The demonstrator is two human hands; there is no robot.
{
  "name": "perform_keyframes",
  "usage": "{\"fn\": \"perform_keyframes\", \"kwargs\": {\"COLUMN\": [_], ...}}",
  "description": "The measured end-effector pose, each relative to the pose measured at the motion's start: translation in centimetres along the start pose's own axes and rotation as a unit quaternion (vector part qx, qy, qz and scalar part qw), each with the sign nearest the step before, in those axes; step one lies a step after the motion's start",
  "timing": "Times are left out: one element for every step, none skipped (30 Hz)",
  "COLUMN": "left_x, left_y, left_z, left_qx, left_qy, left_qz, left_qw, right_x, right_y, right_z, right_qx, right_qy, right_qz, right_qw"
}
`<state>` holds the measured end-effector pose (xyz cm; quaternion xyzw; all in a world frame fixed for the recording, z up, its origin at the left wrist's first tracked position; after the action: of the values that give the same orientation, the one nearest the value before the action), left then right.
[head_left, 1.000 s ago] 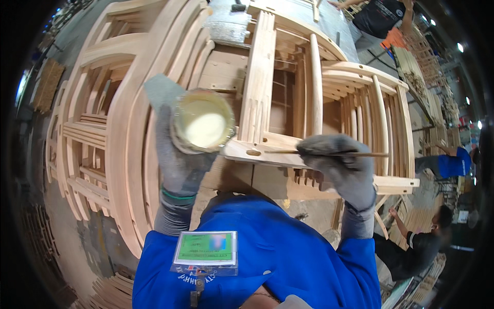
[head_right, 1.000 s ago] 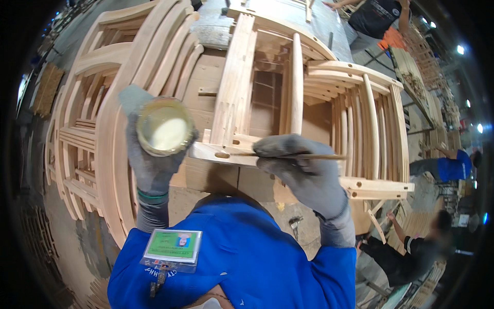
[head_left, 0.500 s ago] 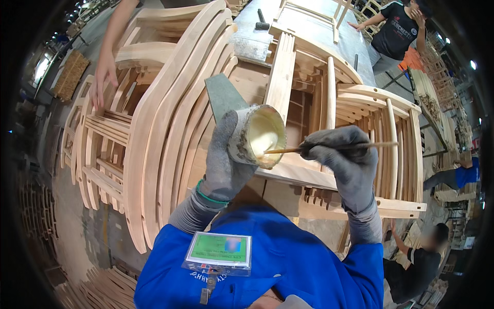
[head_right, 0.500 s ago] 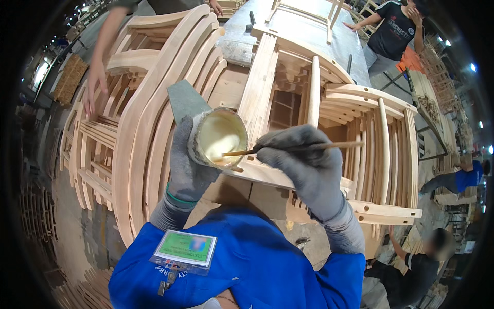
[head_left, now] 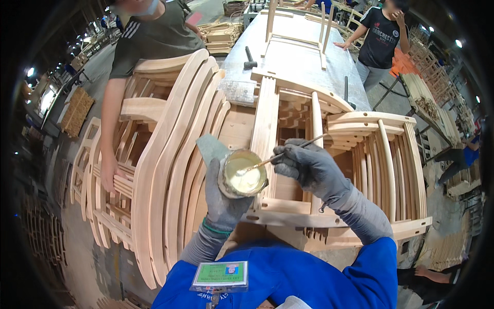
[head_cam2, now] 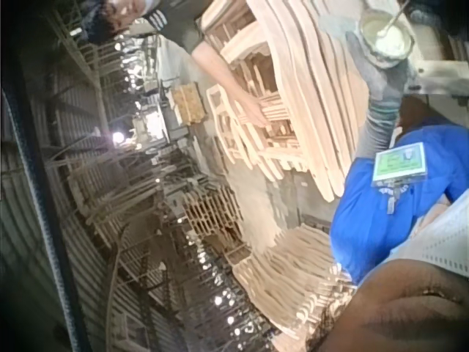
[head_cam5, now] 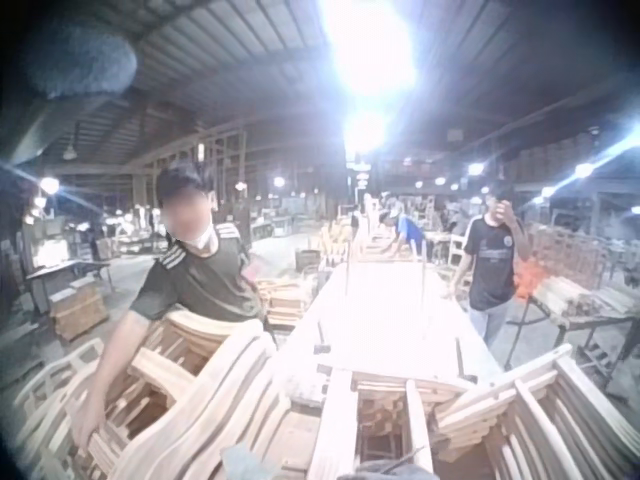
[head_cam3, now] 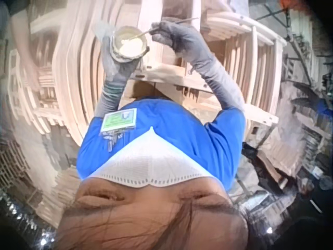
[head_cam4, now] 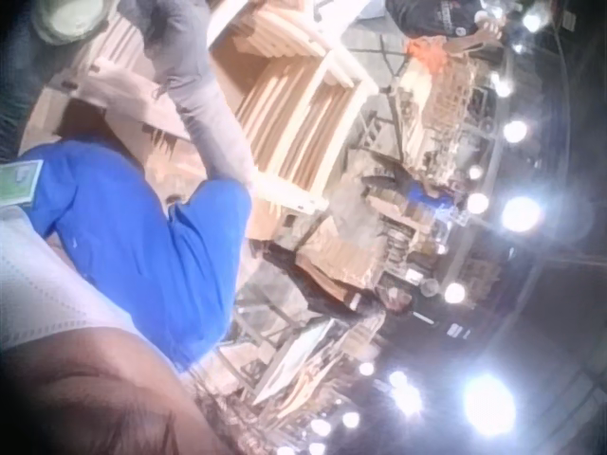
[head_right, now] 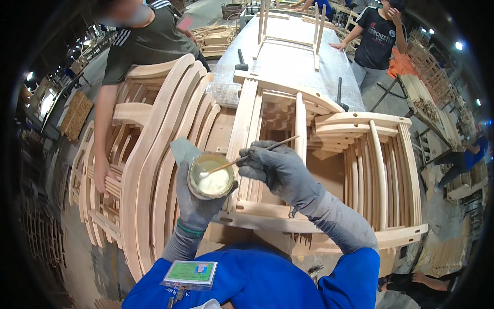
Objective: The person applies a white adhesive to the joints of wooden chair frames using a brush and a small container. They repeatedly pick up frames, apply glue to specific areas, and place them back on the workbench in a factory setting.
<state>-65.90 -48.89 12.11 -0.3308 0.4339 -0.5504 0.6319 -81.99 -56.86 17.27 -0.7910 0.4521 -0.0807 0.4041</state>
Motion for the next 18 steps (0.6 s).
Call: {"fn": "perform_keyframes", "kwargs": {"left_x": [0.1, 0.4, 0.5, 0.6, 0.5, 0.4, 0.1, -0.1, 0.0, 0.5, 0.6, 0.7, 0.5, 0.4, 0.5, 0.6, 0.8, 0.8], "left_y": [0.2, 0.7, 1.0, 1.6, 1.7, 1.6, 1.7, 1.7, 1.8, 1.7, 1.9, 1.9, 2.1, 2.4, 2.5, 1.8, 2.0, 2.3], "left_z": [0.0, -0.1, -0.3, -0.4, -0.6, -0.6, -0.7, -0.8, -0.9, -1.3, -1.4, -1.4, -1.2, -1.1, -0.9, -0.9, -1.0, -1.0], "left_qx": [-0.004, -0.009, -0.015, 0.009, 0.021, 0.033, 0.045, 0.062, 0.052, 0.042, 0.031, 0.028, 0.027, 0.026, 0.025, -0.007, -0.007, -0.007], "left_qy": [-0.003, -0.005, -0.009, -0.027, -0.033, -0.040, -0.049, -0.050, -0.050, -0.040, -0.039, -0.033, -0.038, -0.042, -0.048, -0.031, -0.039, -0.045], "left_qz": [0.008, 0.016, 0.025, 0.075, 0.067, 0.061, 0.056, 0.098, 0.100, 0.094, 0.096, 0.095, 0.104, 0.113, 0.121, 0.074, 0.092, 0.109], "left_qw": [1.000, 1.000, 1.000, 0.997, 0.997, 0.997, 0.996, 0.992, 0.992, 0.994, 0.994, 0.995, 0.993, 0.992, 0.991, 0.997, 0.995, 0.993], "right_x": [0.9, 1.8, 2.7, 3.7, 4.8, 6.0, 7.4, 8.7, 10.4, 12.2, 14.1, 15.8, 17.0, 18.1, 19.4, 20.4, 21.4, 22.1], "right_y": [0.7, 1.6, 2.2, 2.3, 2.7, 3.1, 3.7, 4.2, 5.0, 6.9, 7.7, 8.6, 8.9, 8.8, 8.9, 9.1, 9.4, 9.7], "right_z": [0.0, 0.0, -0.2, -0.8, -2.0, -3.6, -5.1, -6.8, -8.4, -10.5, -11.6, -12.8, -13.6, -14.3, -14.7, -14.9, -15.1, -15.2], "right_qx": [-0.004, -0.009, -0.014, -0.003, -0.017, -0.030, -0.043, -0.062, -0.081, -0.130, -0.125, -0.122, -0.064, -0.050, -0.037, -0.039, -0.041, -0.044], "right_qy": [-0.020, -0.039, -0.060, -0.068, -0.038, -0.008, 0.019, 0.064, 0.109, 0.171, 0.198, 0.227, 0.230, 0.251, 0.271, 0.273, 0.274, 0.277], "right_qz": [-0.003, -0.004, -0.006, 0.002, -0.004, -0.010, -0.016, -0.044, -0.071, -0.087, -0.065, -0.039, 0.021, 0.040, 0.058, 0.066, 0.075, 0.085], "right_qw": [1.000, 0.999, 0.998, 0.998, 0.999, 0.999, 0.999, 0.995, 0.988, 0.973, 0.970, 0.966, 0.971, 0.966, 0.960, 0.959, 0.958, 0.956]}}
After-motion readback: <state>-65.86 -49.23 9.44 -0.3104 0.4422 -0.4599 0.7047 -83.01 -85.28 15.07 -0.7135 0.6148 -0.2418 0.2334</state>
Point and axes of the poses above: each hand's wrist, its own x-axis towards the middle knuckle, its own y-axis out of the back of the hand, z = x × y, the point moved 3 cm from there along x, towards the middle knuckle, and after that the axes turned 3 degrees about x, right-handed, at the moved point
